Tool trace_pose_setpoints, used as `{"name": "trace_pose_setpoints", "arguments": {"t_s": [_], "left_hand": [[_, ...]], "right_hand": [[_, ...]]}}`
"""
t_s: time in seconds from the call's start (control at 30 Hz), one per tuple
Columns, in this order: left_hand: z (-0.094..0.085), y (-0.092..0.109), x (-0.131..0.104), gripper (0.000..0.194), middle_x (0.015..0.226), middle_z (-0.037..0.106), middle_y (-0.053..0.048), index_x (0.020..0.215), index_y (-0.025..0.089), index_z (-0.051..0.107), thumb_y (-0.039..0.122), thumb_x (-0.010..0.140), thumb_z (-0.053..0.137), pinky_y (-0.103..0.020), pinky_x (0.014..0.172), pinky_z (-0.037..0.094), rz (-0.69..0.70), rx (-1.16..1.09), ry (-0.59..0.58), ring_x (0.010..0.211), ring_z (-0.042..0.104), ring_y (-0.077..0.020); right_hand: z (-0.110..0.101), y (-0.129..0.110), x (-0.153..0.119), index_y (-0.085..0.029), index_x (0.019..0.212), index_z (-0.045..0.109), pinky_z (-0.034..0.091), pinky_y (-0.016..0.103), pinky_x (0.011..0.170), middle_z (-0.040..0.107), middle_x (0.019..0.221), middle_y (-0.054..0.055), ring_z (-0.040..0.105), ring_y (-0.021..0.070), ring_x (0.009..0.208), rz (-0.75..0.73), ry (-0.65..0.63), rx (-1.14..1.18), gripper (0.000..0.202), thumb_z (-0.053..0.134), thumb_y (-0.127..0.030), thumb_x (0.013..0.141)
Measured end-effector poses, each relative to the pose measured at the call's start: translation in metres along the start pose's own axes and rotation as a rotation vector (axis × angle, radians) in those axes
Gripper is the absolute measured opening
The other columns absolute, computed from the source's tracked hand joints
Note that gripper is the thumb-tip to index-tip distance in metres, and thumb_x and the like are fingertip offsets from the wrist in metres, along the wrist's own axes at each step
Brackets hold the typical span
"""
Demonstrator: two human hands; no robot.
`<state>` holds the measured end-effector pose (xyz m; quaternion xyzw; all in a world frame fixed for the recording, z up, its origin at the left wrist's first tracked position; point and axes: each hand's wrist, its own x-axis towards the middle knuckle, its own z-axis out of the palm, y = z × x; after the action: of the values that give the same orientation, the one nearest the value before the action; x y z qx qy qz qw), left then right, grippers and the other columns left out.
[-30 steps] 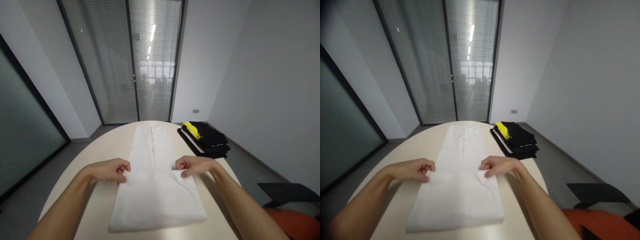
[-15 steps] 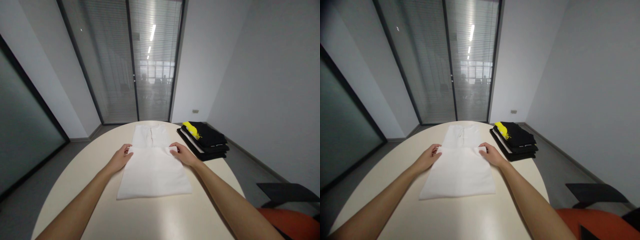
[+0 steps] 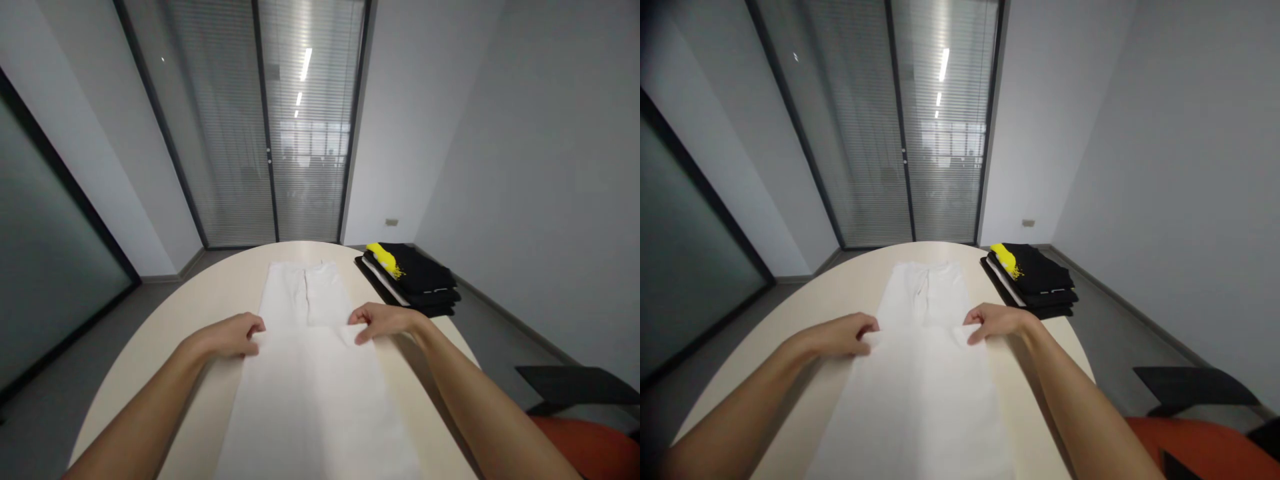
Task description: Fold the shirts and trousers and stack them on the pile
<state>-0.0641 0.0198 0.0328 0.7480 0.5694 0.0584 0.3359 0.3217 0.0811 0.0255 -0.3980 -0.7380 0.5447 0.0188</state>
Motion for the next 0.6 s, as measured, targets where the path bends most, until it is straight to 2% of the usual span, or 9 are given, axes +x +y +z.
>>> {"name": "trace_pose_setpoints", "arguments": {"t_s": [0.07,0.13,0.23,0.3,0.37,0.43,0.53,0.6], "left_hand": [[-0.002,0.008,-0.010,0.026,0.069,0.053,0.004,0.076,0.020,0.061,0.024,0.051,0.066,-0.025,0.049,0.038,-0.091,-0.079,-0.191,0.056,0.057,-0.0167],[-0.004,0.017,-0.018,0.027,0.069,0.054,0.004,0.075,0.020,0.059,0.026,0.051,0.069,-0.025,0.046,0.040,-0.160,-0.121,-0.316,0.053,0.058,-0.0166],[-0.010,0.027,-0.026,0.019,0.067,0.059,0.001,0.073,0.019,0.062,0.032,0.061,0.068,-0.024,0.045,0.041,-0.113,-0.109,-0.402,0.052,0.057,-0.0158],[-0.017,0.029,-0.030,0.021,0.063,0.056,0.002,0.075,0.018,0.064,0.038,0.069,0.068,-0.022,0.043,0.036,-0.005,-0.131,-0.377,0.050,0.051,-0.0127],[-0.025,0.028,-0.032,0.029,0.060,0.052,0.004,0.077,0.018,0.064,0.046,0.073,0.069,-0.020,0.043,0.031,0.103,-0.195,-0.302,0.049,0.044,-0.0099],[-0.031,0.025,-0.029,0.038,0.060,0.052,0.004,0.078,0.017,0.063,0.055,0.074,0.069,-0.020,0.046,0.031,0.167,-0.293,-0.156,0.051,0.044,-0.0097],[-0.025,0.018,-0.010,0.047,0.070,0.061,0.000,0.081,0.018,0.061,0.063,0.073,0.069,-0.023,0.053,0.041,0.182,-0.457,0.228,0.061,0.055,-0.0146],[-0.013,0.010,0.010,0.051,0.084,0.068,-0.005,0.087,0.017,0.060,0.065,0.072,0.068,-0.028,0.063,0.048,0.179,-0.561,0.442,0.073,0.062,-0.0198]], "right_hand": [[0.008,-0.009,-0.006,-0.015,0.089,0.070,0.049,0.023,0.064,0.069,0.082,0.002,0.061,0.0138,0.071,0.102,-0.221,0.022,0.045,0.087,-0.042,0.057],[0.017,-0.018,-0.009,-0.015,0.084,0.068,0.050,0.022,0.059,0.068,0.077,0.001,0.061,0.0130,0.067,0.165,-0.350,0.003,0.044,0.088,-0.042,0.056],[0.024,-0.027,-0.015,-0.015,0.082,0.067,0.045,0.018,0.050,0.063,0.070,-0.001,0.056,0.0102,0.059,0.142,-0.366,-0.051,0.040,0.083,-0.046,0.063],[0.022,-0.030,-0.019,-0.014,0.083,0.067,0.040,0.017,0.047,0.060,0.068,-0.002,0.052,0.0087,0.057,0.074,-0.314,-0.049,0.038,0.079,-0.047,0.069],[0.017,-0.031,-0.024,-0.014,0.082,0.066,0.038,0.018,0.050,0.060,0.069,-0.002,0.052,0.0087,0.058,-0.029,-0.223,-0.001,0.037,0.078,-0.047,0.071],[0.012,-0.030,-0.025,-0.013,0.080,0.065,0.041,0.020,0.057,0.061,0.072,-0.001,0.054,0.0106,0.063,-0.158,-0.067,0.059,0.037,0.077,-0.047,0.073],[0.006,-0.022,-0.016,-0.014,0.083,0.066,0.044,0.025,0.066,0.064,0.078,0.001,0.057,0.0143,0.071,-0.294,0.305,0.123,0.038,0.075,-0.050,0.075],[0.005,-0.012,-0.005,-0.014,0.086,0.066,0.044,0.026,0.068,0.066,0.080,0.002,0.058,0.0156,0.072,-0.303,0.533,0.147,0.041,0.073,-0.052,0.076]]}}
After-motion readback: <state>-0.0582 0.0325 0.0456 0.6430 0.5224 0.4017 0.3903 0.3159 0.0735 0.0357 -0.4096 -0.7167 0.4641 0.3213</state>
